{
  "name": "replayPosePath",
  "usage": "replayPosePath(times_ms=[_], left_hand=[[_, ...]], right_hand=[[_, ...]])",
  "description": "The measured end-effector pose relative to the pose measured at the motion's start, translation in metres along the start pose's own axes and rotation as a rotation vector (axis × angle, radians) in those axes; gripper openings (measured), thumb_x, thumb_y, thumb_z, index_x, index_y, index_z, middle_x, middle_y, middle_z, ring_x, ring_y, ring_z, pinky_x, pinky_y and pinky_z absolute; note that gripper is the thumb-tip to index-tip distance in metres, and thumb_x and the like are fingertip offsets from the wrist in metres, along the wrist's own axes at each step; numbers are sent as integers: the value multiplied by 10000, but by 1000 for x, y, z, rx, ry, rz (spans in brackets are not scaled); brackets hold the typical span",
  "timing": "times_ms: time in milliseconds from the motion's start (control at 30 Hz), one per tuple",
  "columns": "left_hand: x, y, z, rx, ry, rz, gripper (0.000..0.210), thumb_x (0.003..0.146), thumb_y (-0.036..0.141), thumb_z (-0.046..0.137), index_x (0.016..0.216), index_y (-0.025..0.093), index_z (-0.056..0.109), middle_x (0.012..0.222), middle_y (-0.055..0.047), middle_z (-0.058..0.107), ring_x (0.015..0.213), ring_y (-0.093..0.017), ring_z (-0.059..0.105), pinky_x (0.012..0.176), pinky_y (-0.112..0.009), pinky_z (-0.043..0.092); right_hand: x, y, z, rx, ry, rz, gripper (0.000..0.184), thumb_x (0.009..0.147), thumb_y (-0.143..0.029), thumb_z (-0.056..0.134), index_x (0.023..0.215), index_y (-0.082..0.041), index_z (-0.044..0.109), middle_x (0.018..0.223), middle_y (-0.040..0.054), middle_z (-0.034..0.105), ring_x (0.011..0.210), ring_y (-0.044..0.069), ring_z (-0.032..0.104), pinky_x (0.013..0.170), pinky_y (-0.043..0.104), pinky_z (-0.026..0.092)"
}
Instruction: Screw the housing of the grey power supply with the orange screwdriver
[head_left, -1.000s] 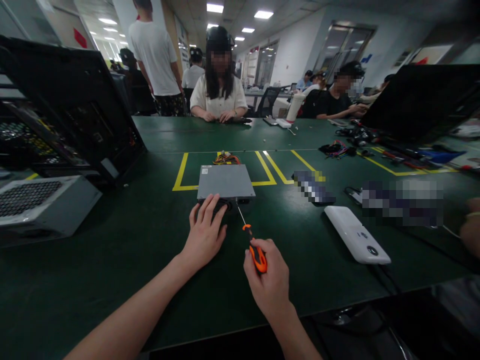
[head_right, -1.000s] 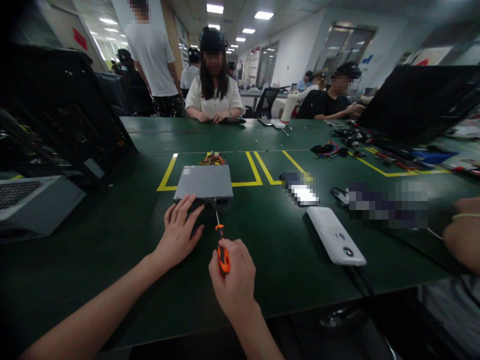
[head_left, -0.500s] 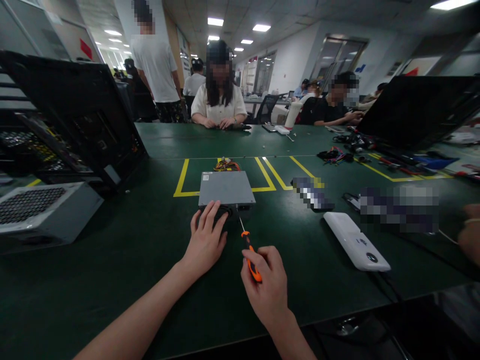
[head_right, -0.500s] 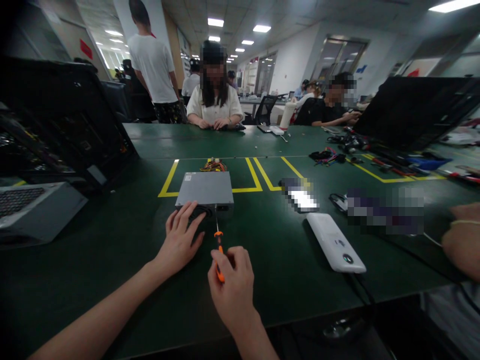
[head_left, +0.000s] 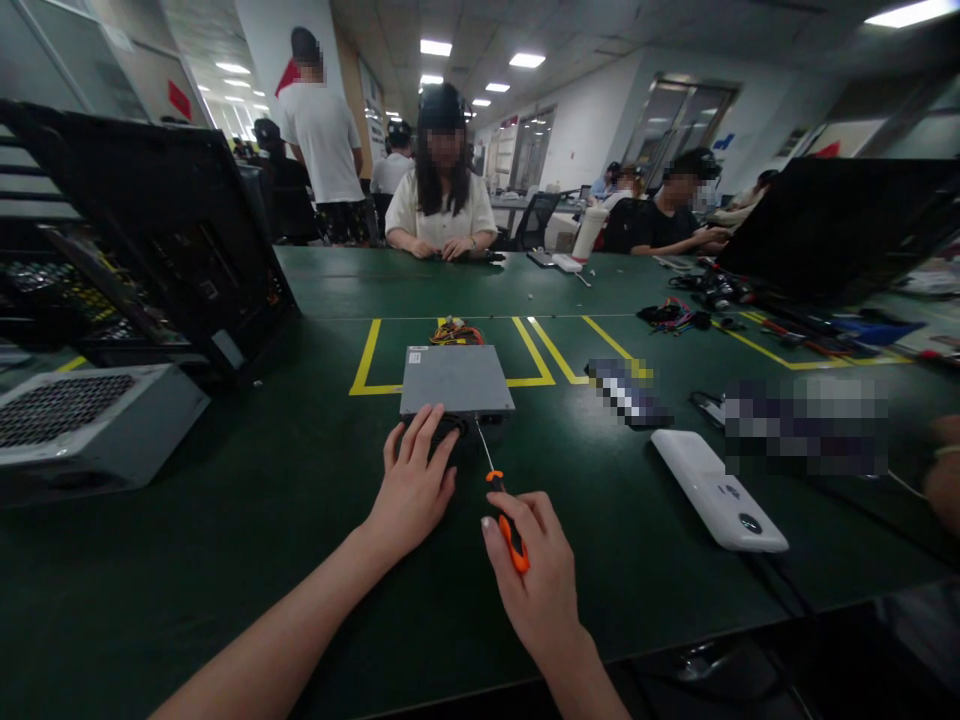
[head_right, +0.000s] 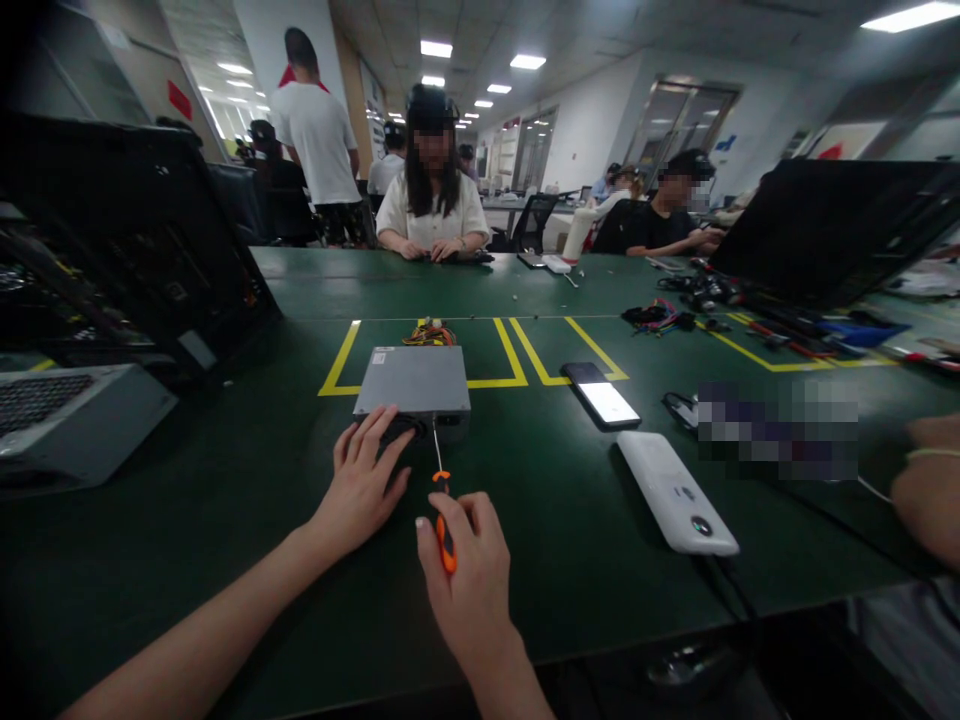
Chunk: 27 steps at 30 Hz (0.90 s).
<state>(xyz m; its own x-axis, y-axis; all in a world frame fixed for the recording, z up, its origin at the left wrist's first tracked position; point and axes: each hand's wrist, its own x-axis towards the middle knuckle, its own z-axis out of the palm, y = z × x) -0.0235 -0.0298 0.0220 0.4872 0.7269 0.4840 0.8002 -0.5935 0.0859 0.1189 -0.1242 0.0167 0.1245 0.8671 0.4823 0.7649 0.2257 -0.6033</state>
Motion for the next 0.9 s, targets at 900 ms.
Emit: replayPosePath(times_ms=[900], left_hand=[[-1,-1,2,-9,10,12,383,831,227,455,1210,184,491,1435,-128,249,1332,-273,189,1047,-473,221]], right_hand=[[-2,3,2,156,-3,130,277,862,-258,435,1132,-195,432,818,25,569,636,122,557,566,247,466]])
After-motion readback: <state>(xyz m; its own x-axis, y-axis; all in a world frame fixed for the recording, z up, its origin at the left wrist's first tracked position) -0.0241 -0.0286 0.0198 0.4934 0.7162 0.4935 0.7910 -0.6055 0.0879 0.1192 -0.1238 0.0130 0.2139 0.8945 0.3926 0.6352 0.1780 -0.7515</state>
